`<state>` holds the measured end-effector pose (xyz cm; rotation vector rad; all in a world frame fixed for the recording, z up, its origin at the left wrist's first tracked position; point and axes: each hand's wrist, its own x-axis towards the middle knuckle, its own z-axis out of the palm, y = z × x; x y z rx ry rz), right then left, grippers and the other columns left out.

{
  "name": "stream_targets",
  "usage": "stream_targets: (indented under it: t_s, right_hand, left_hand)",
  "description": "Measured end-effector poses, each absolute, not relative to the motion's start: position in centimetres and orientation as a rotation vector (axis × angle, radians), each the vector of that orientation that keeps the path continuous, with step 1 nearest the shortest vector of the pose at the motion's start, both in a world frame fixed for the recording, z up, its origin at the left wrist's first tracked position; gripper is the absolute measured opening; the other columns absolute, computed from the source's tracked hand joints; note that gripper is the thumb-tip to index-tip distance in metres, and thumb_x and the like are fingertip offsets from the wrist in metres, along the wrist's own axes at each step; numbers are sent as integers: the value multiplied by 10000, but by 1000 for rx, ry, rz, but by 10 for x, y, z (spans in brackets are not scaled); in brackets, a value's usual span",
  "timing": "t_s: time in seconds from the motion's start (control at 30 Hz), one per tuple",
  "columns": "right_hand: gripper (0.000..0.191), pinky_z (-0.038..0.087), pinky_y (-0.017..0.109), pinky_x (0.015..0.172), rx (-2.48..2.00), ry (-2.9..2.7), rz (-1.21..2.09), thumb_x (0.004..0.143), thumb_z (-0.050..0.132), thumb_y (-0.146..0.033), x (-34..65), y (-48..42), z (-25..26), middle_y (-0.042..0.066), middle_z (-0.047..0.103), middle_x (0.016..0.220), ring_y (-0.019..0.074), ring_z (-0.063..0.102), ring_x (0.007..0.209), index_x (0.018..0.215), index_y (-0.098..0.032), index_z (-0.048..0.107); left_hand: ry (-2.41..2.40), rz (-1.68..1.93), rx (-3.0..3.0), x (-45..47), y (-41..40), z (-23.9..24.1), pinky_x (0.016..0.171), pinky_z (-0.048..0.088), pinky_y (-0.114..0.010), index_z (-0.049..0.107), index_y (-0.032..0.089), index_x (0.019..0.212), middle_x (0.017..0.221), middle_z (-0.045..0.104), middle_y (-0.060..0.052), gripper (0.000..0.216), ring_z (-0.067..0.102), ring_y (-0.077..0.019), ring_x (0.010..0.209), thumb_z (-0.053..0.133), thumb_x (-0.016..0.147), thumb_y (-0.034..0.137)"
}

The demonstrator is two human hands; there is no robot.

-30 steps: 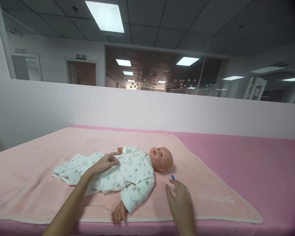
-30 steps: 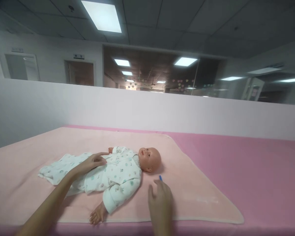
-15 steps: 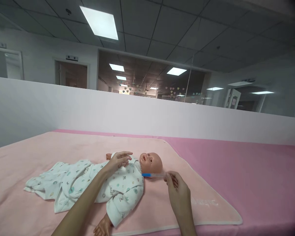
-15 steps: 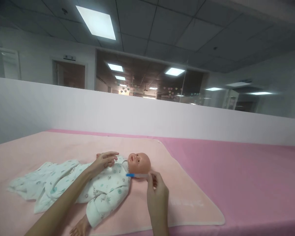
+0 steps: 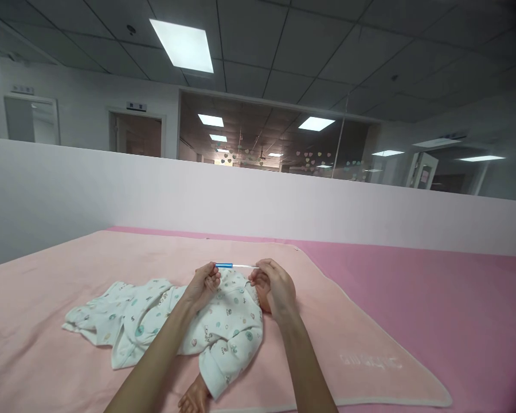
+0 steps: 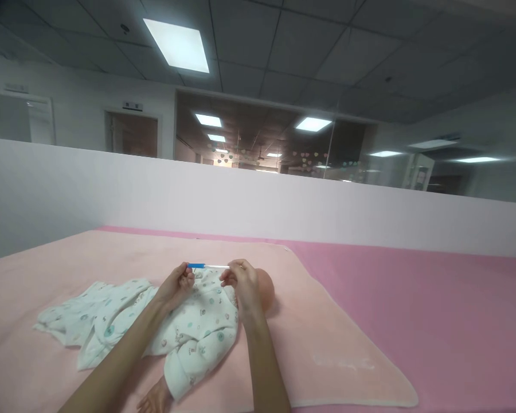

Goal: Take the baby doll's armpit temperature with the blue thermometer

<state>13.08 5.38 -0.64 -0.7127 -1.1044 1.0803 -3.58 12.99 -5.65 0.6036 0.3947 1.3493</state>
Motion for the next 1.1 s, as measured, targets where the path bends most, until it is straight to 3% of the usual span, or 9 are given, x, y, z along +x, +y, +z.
stream_targets:
  t_s: [0.13, 0.37, 0.47, 0.57, 0.63, 0.7, 0.8, 0.93, 1.1]
  right_hand:
    - [152, 431, 226, 532, -537, -1067, 1307, 721, 545, -321, 124, 62, -15, -2, 558, 570, 124, 546, 565, 717, -172, 522]
    - [313, 416, 218, 437, -579, -1170, 1462, 739, 520, -429, 111, 81, -14, 15, 569, 528, 117, 529, 463, 756, -129, 608]
    - [369, 423, 212, 432, -634, -1259, 1284, 756, 489, -464, 131, 83, 14, 23, 582, 511, 101, 512, 430, 684, -127, 620]
    - [519, 381, 172, 384, -637, -1306, 845, 838, 279, -510, 155, 81, 39, -12, 552, 456, 73, 462, 382, 609, -168, 596]
    - [609, 409, 174, 417, -741, -1379, 596, 845, 178, -535, 164, 79, 43, -13, 581, 524, 67, 485, 423, 615, -160, 598]
    - [528, 475, 213, 592, -831, -1440, 495, 857, 263, -504, 166, 74, 37, 15, 624, 775, 85, 564, 622, 777, -117, 613]
    - [329, 463, 344, 785, -898, -1511, 479, 847, 450, -370, 160, 62, 17, 57, 526, 1074, 154, 546, 897, 1066, -133, 513]
    - [403, 475, 327, 760, -938, -1565, 442, 839, 416, -437, 148, 50, 0, 46, 543, 1042, 156, 553, 862, 1033, -105, 537]
    - [282, 468, 366, 767, -814, -1559, 565, 847, 475, -303, 146, 52, 19, 66, 527, 1077, 159, 539, 915, 1094, -167, 485]
  left_hand:
    - [446, 1395, 660, -36, 128, -56, 421, 466, -103, 535, 119, 612, 516, 569, 25, 135, 556, -46, 447, 571, 742, 107]
    - [393, 1289, 803, -33, 123, -61, 409, 453, -128, 550, 103, 574, 484, 559, 8, 159, 542, -59, 425, 559, 732, 99]
    - [371, 1258, 716, -31, 124, -64, 405, 456, -130, 564, 106, 614, 508, 581, 1, 155, 546, -58, 424, 529, 764, 111]
    - [373, 1260, 576, -30, 126, -66, 410, 465, -130, 572, 110, 662, 544, 605, -5, 143, 555, -56, 432, 512, 790, 131]
    - [357, 1297, 503, -29, 128, -67, 419, 470, -127, 573, 114, 684, 554, 611, -4, 122, 559, -55, 441, 515, 790, 129]
    - [336, 1333, 465, -29, 131, -70, 421, 470, -128, 570, 117, 689, 565, 617, -6, 114, 559, -54, 442, 517, 789, 125]
    - [335, 1359, 466, -29, 134, -75, 420, 467, -132, 561, 124, 672, 585, 625, -12, 130, 558, -55, 440, 514, 793, 130]
    - [354, 1370, 487, -29, 136, -78, 423, 463, -126, 553, 131, 661, 585, 618, -8, 138, 554, -51, 438, 521, 794, 150]
    - [336, 1351, 484, -29, 137, -79, 424, 471, -132, 556, 128, 682, 588, 615, -4, 105, 555, -51, 442, 537, 782, 154]
